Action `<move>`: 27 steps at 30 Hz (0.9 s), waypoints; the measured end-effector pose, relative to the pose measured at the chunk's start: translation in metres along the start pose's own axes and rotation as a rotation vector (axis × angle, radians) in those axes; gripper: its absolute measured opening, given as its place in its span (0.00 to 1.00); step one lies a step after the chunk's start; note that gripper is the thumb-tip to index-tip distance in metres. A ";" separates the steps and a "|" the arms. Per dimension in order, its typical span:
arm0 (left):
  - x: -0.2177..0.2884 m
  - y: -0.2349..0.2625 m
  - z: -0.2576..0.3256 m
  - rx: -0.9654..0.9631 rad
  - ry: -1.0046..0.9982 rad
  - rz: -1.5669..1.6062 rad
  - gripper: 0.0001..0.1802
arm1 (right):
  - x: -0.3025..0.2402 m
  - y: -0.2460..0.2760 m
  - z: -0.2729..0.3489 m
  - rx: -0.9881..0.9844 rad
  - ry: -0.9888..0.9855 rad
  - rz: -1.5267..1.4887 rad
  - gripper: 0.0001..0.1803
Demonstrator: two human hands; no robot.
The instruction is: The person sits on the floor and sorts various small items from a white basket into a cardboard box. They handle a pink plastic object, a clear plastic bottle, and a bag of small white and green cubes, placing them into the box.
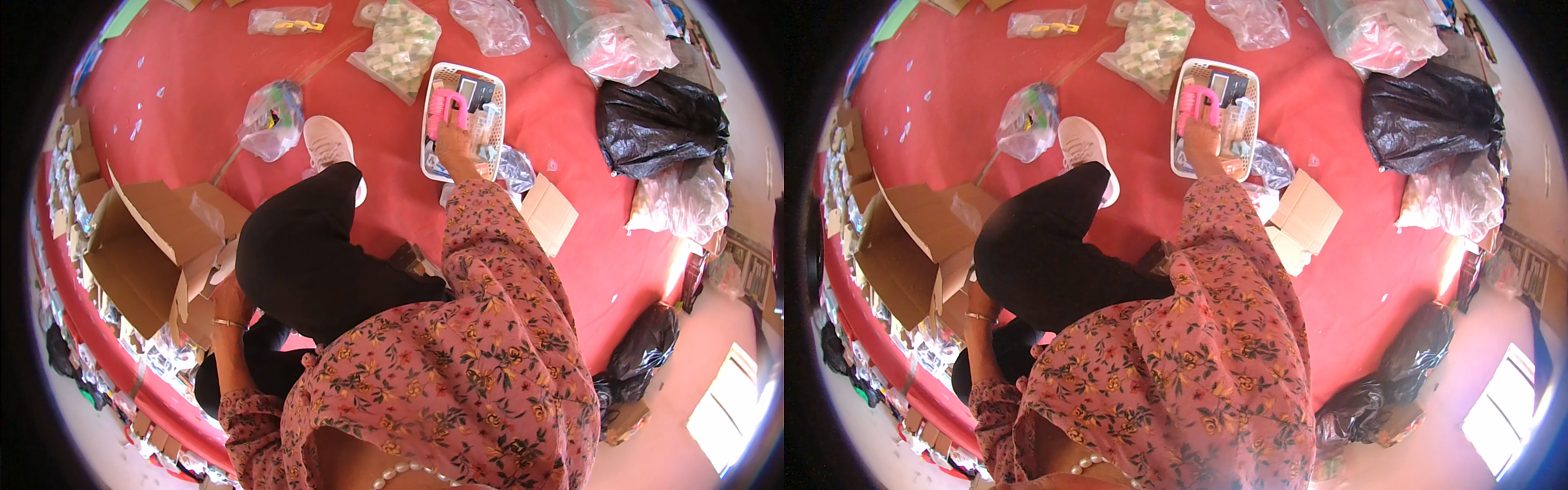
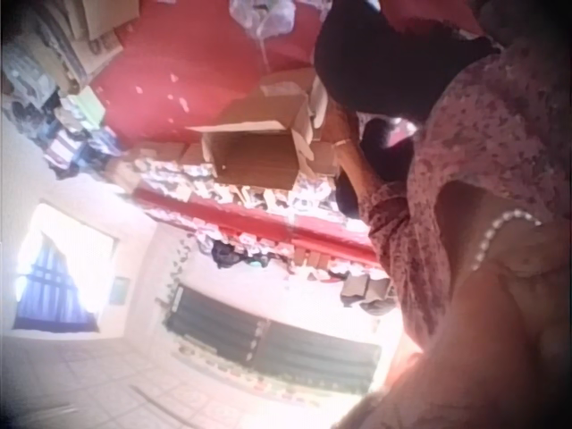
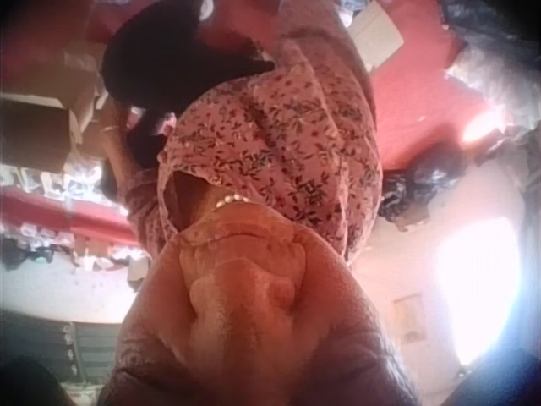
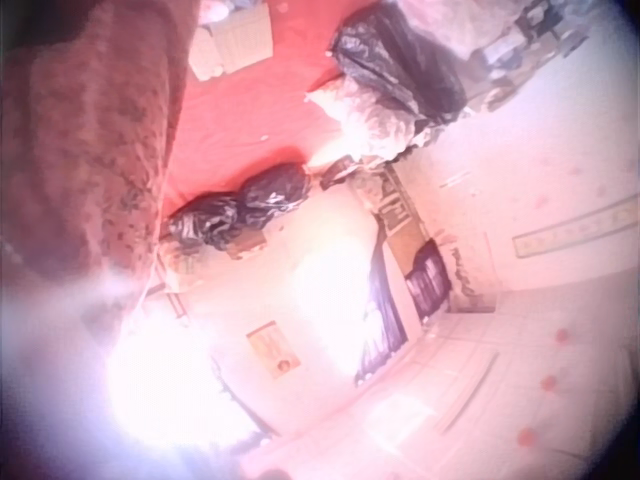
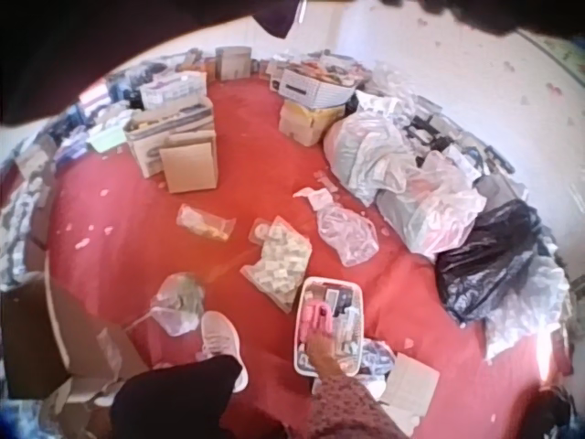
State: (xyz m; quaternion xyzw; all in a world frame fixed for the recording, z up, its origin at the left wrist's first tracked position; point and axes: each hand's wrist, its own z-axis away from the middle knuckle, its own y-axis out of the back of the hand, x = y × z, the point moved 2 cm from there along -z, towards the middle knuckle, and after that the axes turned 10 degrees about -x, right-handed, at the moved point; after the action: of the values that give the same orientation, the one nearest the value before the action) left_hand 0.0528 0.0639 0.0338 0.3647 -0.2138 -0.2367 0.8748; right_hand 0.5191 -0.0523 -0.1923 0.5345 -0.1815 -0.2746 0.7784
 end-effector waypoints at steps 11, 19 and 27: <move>-0.008 -0.012 -0.001 0.098 -0.092 0.007 0.14 | -0.014 0.002 -0.016 -0.062 -0.010 -0.071 0.12; -0.002 -0.006 0.000 0.106 -0.047 0.141 0.14 | 0.003 0.005 0.000 0.207 0.089 -0.014 0.11; 0.003 -0.001 -0.001 0.132 -0.062 0.106 0.14 | 0.063 0.048 -0.010 0.220 -0.207 -0.836 0.14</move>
State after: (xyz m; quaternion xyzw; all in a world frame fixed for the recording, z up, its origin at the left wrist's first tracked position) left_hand 0.0554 0.0623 0.0332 0.4022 -0.2751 -0.1864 0.8531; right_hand 0.5856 -0.0707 -0.1524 0.6115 -0.0546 -0.5968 0.5167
